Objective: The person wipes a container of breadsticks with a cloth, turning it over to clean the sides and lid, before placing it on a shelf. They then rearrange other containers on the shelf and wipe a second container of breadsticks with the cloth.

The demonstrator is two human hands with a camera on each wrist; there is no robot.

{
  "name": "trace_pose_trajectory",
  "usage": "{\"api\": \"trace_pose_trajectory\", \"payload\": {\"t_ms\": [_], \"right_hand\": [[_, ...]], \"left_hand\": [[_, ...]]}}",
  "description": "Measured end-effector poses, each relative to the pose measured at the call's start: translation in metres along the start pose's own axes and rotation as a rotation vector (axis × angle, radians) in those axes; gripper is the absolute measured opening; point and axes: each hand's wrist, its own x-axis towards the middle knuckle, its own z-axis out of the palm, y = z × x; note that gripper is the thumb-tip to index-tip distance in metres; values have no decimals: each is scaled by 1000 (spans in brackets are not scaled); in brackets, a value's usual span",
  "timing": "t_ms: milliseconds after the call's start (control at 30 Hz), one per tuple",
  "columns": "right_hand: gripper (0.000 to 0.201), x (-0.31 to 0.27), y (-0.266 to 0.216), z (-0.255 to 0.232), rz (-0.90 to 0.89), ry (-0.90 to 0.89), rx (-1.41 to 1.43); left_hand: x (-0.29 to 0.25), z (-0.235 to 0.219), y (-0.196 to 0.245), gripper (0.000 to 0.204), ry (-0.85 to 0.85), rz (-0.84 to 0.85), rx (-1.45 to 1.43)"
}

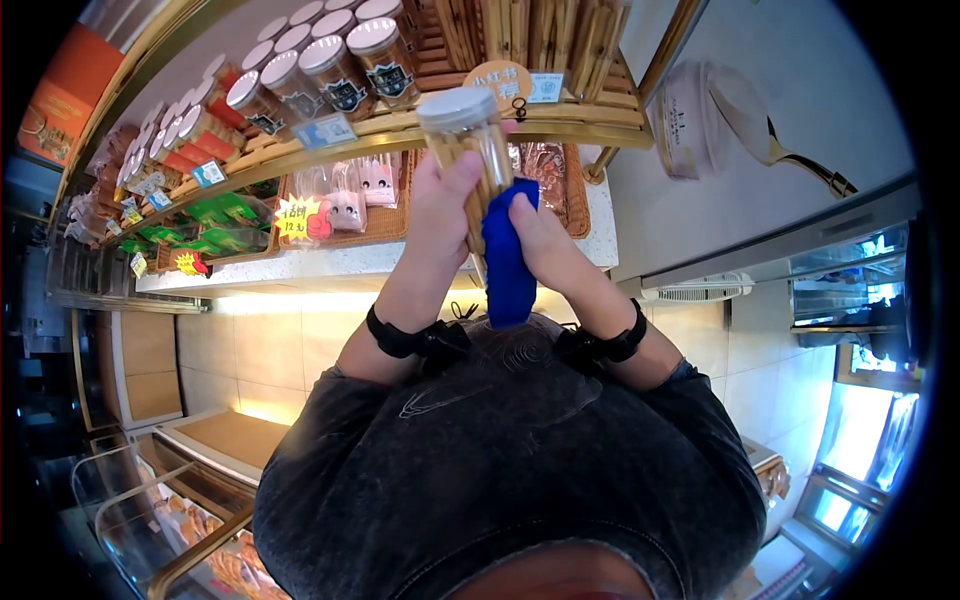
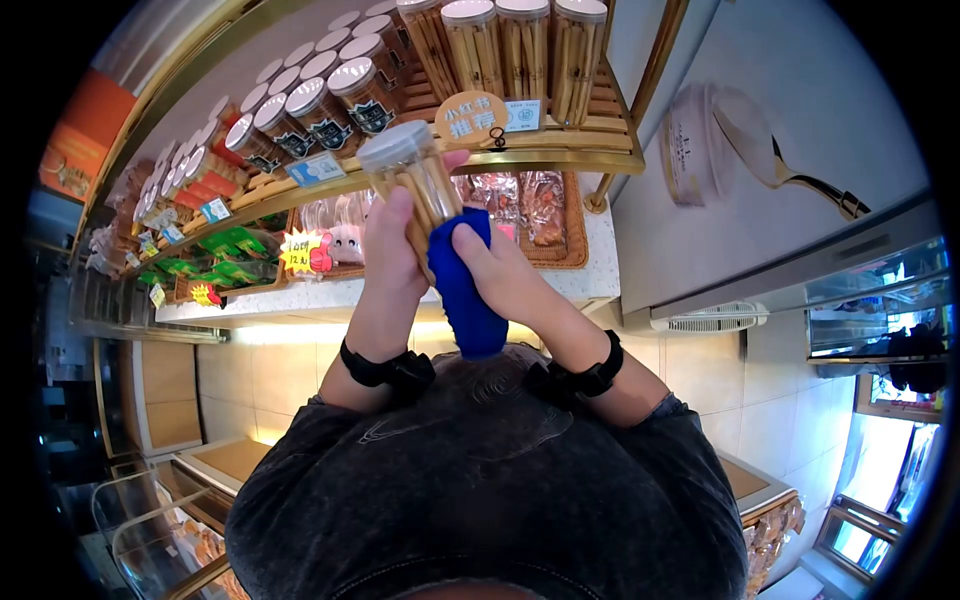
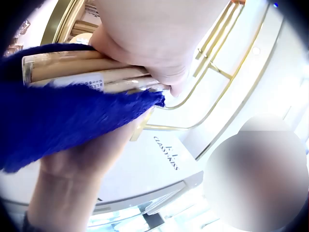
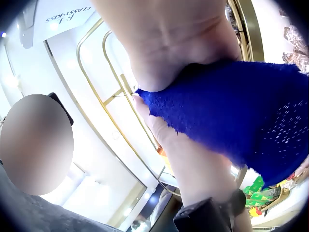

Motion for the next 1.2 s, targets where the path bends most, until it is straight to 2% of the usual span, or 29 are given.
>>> {"api": "trace_pose_trajectory", "payload": {"t_ms": [33, 67, 100, 167, 200, 300, 333, 367, 433, 467, 500, 567, 600, 633, 700, 733, 767, 833, 867, 900, 933, 967, 1067, 1200], "right_hand": [[43, -2, 1, 2, -1, -58, -31], [47, -5, 1, 4, 77, -120, 135], [47, -6, 2, 4, 66, -125, 141], [57, -7, 4, 3, -110, -163, -29], [67, -6, 4, 1, -147, -162, -40], [70, -7, 3, 0, -199, -97, -139], [68, -10, -6, 4, -109, -49, -41], [68, -10, -6, 4, -116, -34, -35], [64, -8, -6, 3, -278, 238, -343], [64, -7, -5, 1, -282, 252, -338], [58, -6, -4, 0, -335, 247, -286], [45, -4, 0, -2, -442, 238, -182], [32, -3, 0, -1, -381, 240, -43], [28, 0, -1, -3, -235, 215, 132], [29, 3, -14, -9, 153, 162, 391], [29, 2, -8, -9, 150, 166, 400], [34, 1, 2, -9, 120, 145, 501], [41, -2, 5, -6, 83, 120, 601], [51, -7, -1, -1, -295, 118, 285], [62, -11, -7, 1, -659, 114, -44], [80, -12, -11, -6, -649, 65, -145], [80, -14, -21, -13, -636, 36, -263], [76, -21, -29, -17, -575, 3, -300], [66, -23, -25, -16, -524, -28, -91]], "left_hand": [[3, -3, 4, 54, -13, -3, -104], [8, 0, 10, 60, 106, 26, -81], [12, -6, 13, 60, 102, 31, -69], [19, -15, 23, 65, -26, 119, -394], [19, -14, 26, 69, 39, 114, -388], [22, -24, 19, 70, -53, 113, -512], [22, -20, 22, 72, -47, 97, -502], [22, -13, 23, 72, -60, 86, -498], [18, 10, 24, 53, 275, 24, -303], [13, 11, 18, 42, 235, 49, -351], [11, 8, 12, 42, 225, 41, -346], [8, 6, 5, 39, 136, 141, -298], [3, 8, 4, 37, 79, 161, -297], [3, 8, 3, 37, 71, 150, -294], [4, 8, -1, 41, 99, 243, -384], [4, 9, 0, 39, 156, 214, -397], [5, 12, 3, 39, 149, 209, -390], [6, 16, 7, 34, 287, 36, -610], [8, 15, 9, 34, 282, 36, -607], [9, 12, 10, 35, 252, -31, -640], [8, 11, 11, 36, 223, -99, -673], [8, 12, 12, 36, 225, -100, -672], [6, 14, 15, 40, 271, -146, -714], [5, 10, 17, 40, 153, -125, -741]]}}
